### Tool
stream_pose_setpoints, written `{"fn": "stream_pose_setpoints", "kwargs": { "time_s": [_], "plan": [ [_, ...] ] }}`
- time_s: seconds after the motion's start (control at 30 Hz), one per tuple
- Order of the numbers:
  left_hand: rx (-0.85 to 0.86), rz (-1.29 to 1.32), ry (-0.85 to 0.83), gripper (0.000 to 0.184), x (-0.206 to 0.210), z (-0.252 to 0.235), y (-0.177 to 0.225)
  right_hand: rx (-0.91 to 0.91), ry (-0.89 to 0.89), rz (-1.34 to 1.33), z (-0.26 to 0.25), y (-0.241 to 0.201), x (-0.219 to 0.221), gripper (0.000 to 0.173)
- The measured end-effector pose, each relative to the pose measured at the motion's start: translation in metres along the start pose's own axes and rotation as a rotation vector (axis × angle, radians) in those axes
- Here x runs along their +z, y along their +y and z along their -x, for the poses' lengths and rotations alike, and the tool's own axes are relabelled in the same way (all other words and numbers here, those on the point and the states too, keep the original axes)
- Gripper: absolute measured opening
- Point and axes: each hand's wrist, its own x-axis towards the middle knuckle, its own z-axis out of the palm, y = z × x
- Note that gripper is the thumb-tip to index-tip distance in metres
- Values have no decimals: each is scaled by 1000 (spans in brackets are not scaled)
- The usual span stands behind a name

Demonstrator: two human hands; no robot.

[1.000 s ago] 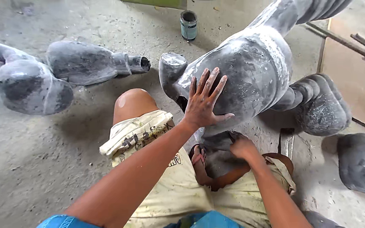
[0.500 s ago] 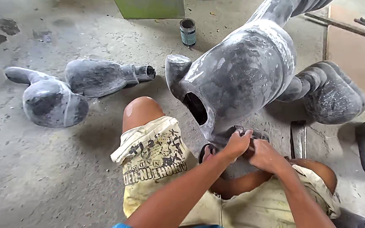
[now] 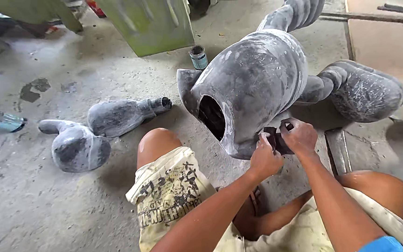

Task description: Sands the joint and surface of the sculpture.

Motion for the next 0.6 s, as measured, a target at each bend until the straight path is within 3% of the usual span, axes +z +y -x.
{"fn": "stream_pose_setpoints", "kwargs": {
  "time_s": [0.1, 0.2, 0.33, 0.5, 0.6],
  "plan": [
    [40, 30, 17, 75, -1, 2, -10, -18, 77, -59, -4, 18, 9, 29],
    [32, -26, -38, 67, 1, 5, -20, 124, -188, -100, -3, 26, 11, 45],
    [-134, -249, -140, 56, 0, 16, -29, 142, -410, -156, 21, 37, 37, 33],
    [-245, -447, -197, 52, -2, 17, -65, -4, -351, -49, 53, 42, 85, 29],
    [-228, -479, -214, 53, -1, 13, -82, -40, -244, -17, 64, 43, 91, 31]
  ]
}}
